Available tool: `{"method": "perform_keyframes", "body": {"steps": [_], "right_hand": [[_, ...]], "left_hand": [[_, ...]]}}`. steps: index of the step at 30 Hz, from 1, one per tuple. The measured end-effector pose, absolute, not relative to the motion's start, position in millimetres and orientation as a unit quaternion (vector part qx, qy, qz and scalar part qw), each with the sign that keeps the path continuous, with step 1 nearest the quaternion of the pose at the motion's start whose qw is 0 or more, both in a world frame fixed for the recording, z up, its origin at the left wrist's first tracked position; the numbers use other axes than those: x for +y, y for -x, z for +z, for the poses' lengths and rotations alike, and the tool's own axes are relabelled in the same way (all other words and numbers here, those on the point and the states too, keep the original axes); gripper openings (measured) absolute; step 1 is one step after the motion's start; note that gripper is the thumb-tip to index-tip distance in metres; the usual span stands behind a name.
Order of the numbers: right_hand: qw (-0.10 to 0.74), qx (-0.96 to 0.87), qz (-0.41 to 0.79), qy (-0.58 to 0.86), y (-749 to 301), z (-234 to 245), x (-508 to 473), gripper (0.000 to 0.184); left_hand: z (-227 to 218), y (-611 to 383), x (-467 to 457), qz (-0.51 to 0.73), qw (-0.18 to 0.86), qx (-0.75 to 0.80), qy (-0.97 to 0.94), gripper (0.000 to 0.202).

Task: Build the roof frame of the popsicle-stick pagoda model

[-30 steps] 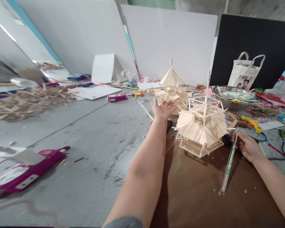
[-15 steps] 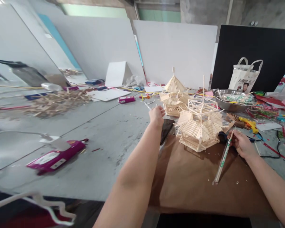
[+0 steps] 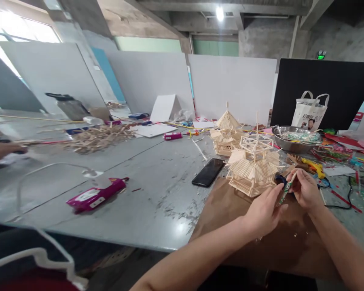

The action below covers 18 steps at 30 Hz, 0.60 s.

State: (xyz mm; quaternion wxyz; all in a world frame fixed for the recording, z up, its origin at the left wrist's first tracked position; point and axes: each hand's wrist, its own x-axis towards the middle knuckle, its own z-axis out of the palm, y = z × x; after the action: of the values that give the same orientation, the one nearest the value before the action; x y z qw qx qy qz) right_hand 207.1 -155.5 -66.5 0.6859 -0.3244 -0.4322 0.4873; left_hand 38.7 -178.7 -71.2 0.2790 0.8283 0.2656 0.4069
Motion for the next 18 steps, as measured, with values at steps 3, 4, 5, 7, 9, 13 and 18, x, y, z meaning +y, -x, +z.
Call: {"method": "perform_keyframes", "body": {"steps": [3,4,5,7,9,13,18], "right_hand": [[0.691,-0.439,0.476,0.320,-205.4,-64.1,-158.1,0.022],[0.692,-0.440,0.476,0.319,-205.3,-64.4,-158.0,0.022],[0.689,-0.441,0.479,0.318,-205.3,-65.2,-157.6,0.023],[0.675,-0.441,0.497,0.320,-205.2,-68.0,-156.3,0.024],[0.654,-0.446,0.514,0.331,-204.1,-71.4,-155.2,0.025],[0.612,-0.471,0.526,0.356,-196.2,-77.7,-155.8,0.027],[0.569,-0.495,0.533,0.383,-181.2,-85.8,-158.6,0.025]], "left_hand": [[-92.0,-46.6,-173.7,0.385,0.356,0.289,-0.801,0.029],[-96.8,-47.3,-172.1,0.373,0.397,0.293,-0.786,0.029],[-100.4,-47.3,-170.5,0.359,0.441,0.294,-0.768,0.033],[-104.2,-46.2,-167.6,0.337,0.524,0.285,-0.729,0.046],[-104.5,-44.8,-164.8,0.327,0.575,0.276,-0.697,0.055],[-100.6,-43.6,-161.7,0.333,0.606,0.275,-0.668,0.059],[-96.9,-43.8,-159.7,0.359,0.629,0.264,-0.637,0.056]]}}
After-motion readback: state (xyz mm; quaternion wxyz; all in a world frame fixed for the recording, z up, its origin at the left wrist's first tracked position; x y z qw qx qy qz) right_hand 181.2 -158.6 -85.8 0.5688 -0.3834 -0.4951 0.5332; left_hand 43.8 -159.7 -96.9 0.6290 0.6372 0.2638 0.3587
